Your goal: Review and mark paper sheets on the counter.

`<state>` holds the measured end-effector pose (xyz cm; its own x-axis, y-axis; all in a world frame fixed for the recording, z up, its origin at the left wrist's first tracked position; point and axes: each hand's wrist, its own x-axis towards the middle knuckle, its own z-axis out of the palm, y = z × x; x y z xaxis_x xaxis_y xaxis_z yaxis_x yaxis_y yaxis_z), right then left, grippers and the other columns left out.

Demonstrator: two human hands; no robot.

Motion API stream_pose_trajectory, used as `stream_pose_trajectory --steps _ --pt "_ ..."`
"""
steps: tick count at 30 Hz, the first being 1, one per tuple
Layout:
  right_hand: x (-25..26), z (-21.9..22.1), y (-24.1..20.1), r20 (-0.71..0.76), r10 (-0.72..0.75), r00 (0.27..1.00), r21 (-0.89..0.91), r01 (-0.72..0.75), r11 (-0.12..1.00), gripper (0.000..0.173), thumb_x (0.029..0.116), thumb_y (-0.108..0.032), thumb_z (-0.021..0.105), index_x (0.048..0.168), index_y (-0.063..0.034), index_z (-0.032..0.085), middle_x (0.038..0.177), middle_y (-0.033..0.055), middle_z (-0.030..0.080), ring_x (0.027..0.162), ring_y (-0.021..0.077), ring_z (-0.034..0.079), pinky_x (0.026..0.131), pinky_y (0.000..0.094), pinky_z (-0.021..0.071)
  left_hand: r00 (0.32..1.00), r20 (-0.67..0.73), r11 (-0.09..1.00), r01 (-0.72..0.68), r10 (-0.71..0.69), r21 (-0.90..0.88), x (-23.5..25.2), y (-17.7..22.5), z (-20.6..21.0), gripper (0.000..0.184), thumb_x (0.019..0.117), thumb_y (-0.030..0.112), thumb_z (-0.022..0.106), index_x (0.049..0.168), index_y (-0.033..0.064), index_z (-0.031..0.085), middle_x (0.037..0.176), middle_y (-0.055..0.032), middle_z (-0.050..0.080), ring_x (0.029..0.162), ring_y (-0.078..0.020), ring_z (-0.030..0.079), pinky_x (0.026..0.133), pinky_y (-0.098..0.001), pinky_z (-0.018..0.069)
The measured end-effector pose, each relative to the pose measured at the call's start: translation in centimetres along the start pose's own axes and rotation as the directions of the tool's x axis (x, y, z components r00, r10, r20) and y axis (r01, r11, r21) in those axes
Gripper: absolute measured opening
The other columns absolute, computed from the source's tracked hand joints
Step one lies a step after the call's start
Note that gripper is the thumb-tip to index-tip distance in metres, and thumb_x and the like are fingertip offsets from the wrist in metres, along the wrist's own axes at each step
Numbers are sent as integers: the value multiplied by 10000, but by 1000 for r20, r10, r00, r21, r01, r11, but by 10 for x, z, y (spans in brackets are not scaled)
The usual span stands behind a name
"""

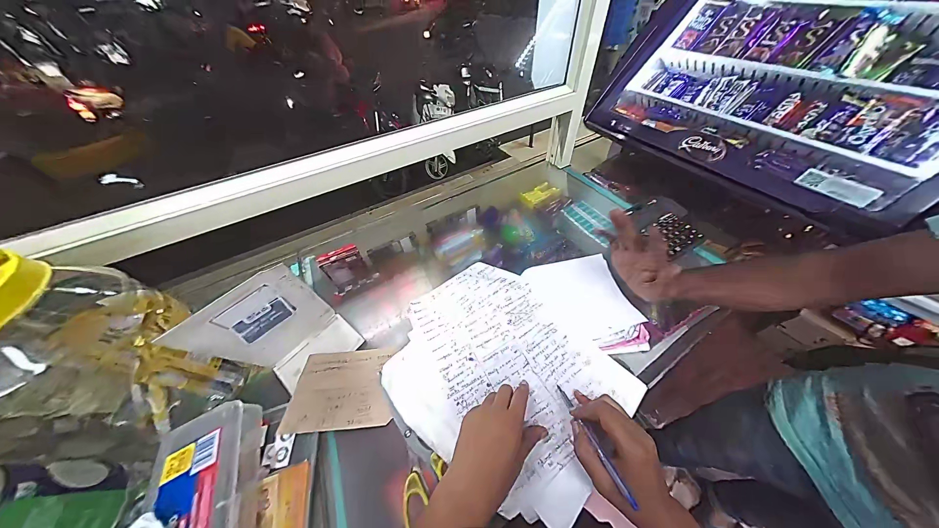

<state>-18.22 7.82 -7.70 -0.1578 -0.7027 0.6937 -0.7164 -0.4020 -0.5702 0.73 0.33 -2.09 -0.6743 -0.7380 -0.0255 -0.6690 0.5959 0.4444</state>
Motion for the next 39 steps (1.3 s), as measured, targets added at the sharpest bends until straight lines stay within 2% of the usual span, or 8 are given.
stream_pose_trajectory --steps 3,6,9,13,22,28,33,39 --pt "34 -37 -29 -94 -63 994 -80 55 995 186 993 -254 607 1088 -104 663 1066 13 713 1092 48 633 964 183 497 999 -43 999 -15 13 -30 7 -1 1 529 950 364 694 1327 -3 641 1068 -229 702 917 -403 722 727 -533 593" --pt "44 -69 -74 103 -189 977 -228 208 951 268 1086 -350 419 1210 -170 574 1269 -15 595 1315 80 524 1200 301 349 1000 24 998 19 -17 -65 1 3 2 530 971 345 672 1361 -8 616 1123 -253 689 973 -432 707 774 -566 576" --pt "15 -31 -43 264 -130 956 -320 214 923 330 1045 -298 491 1142 -89 727 1124 83 746 1155 234 687 1119 445 452 997 55 999 47 -47 -3 -1 5 -5 530 985 352 654 1368 -11 611 1145 -245 688 995 -418 706 789 -542 582" --pt "-1 -17 -21 251 -74 965 -282 146 948 265 1012 -223 556 1085 -51 744 1076 128 753 1109 231 689 998 284 516 988 136 997 74 -72 -11 7 7 -9 570 1012 395 608 1424 3 563 1204 -235 672 1061 -397 689 839 -516 575" --pt "-3 -10 -12 179 -112 977 -246 155 957 232 951 -178 554 1011 -69 750 983 81 759 1022 179 701 979 240 511 990 126 998 62 -60 -13 6 5 -8 571 1003 394 622 1416 4 569 1181 -223 677 1050 -383 693 835 -501 579" --pt "-5 -7 -13 116 -38 993 -198 61 978 237 942 -198 575 1066 -45 707 962 79 751 992 146 695 938 214 520 993 107 999 52 -50 -17 5 5 -7 575 1001 395 625 1439 28 556 1154 -221 682 1019 -386 698 813 -498 580" --pt "-5 -10 -11 113 28 993 -157 -10 988 219 928 -210 601 1040 -58 711 960 73 740 949 94 690 838 161 538 995 98 1000 27 -26 -6 4 4 -4 550 1014 391 604 1464 80 553 1114 -220 679 973 -387 698 773 -496 582" --pt "25 10 -9 73 -12 997 -182 25 983 212 923 -202 614 990 -50 746 860 62 737 806 131 684 748 202 553 995 103 1000 18 -18 -1 4 5 -5 534 1018 378 601 1464 89 559 1115 -230 678 969 -396 697 777 -504 580"
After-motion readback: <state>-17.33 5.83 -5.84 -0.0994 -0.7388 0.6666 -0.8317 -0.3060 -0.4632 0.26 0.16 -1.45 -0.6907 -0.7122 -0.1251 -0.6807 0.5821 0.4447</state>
